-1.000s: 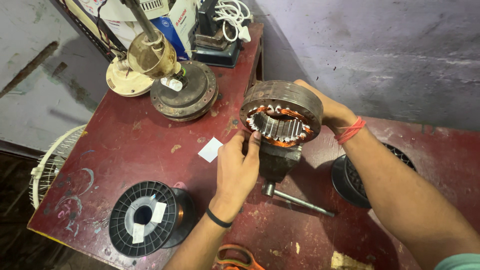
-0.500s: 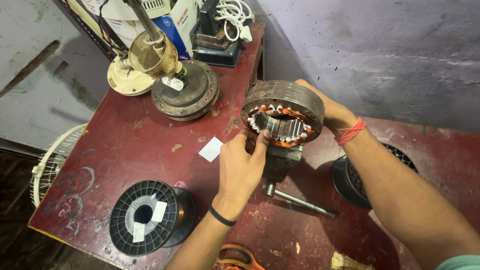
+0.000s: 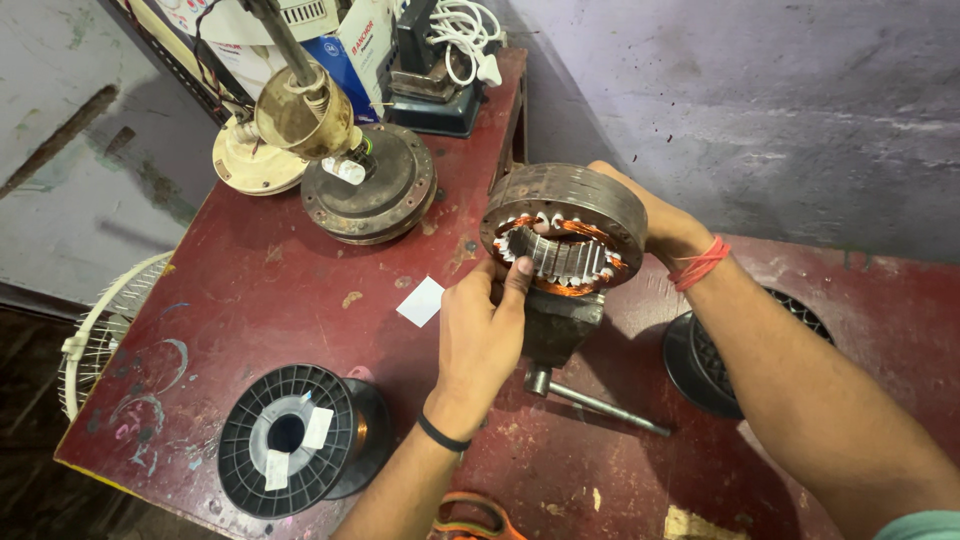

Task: The person works on a motor armature clamped in a bench vise, repeatedly inserting and adjusting copper wire into the slots between laminations. They use their fingers to push and arrange the wire, occasionally pick up and set down a spool of wire, and use scissors to trim wire ends. The armature is rotated in the vise to access different slots.

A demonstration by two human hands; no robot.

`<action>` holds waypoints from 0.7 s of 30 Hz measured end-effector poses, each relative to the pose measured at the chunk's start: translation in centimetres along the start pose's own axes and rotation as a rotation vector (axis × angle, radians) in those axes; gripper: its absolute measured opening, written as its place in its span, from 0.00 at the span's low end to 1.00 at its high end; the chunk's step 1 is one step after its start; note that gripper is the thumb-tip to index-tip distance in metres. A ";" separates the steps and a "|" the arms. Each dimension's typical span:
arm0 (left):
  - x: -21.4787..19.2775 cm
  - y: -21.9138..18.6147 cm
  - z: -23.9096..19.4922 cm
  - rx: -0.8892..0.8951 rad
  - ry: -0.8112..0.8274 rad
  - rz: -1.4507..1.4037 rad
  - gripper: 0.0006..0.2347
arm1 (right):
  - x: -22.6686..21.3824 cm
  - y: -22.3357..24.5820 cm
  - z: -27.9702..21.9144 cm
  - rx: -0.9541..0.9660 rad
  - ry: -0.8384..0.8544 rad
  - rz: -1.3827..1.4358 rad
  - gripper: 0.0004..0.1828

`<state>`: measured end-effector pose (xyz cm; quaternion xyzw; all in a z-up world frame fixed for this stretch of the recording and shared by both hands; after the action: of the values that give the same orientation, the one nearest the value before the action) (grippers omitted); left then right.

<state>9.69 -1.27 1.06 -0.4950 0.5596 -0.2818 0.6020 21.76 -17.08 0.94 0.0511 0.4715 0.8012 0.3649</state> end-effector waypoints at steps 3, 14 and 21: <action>0.1 0.4 0.2 -0.031 0.010 0.034 0.17 | 0.0 0.0 0.0 -0.016 0.021 -0.037 0.19; 0.3 0.9 0.5 -0.044 0.035 0.028 0.18 | -0.7 -1.4 -0.4 0.016 0.055 -0.154 0.19; 0.4 1.3 0.6 -0.044 0.036 0.035 0.19 | -0.6 -1.5 -0.8 -0.027 0.083 0.035 0.24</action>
<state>10.07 -1.05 -0.38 -0.4930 0.5849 -0.2681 0.5856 22.63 -17.58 -0.54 0.0211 0.4746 0.8150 0.3318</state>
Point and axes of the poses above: each hand's wrist, its own z-axis towards the middle knuckle, its own x-axis out of the palm, y = z × x, the point moved 6 cm from there along z, towards the middle knuckle, and after that the axes turned 12 degrees about -x, right-handed, at the moved point
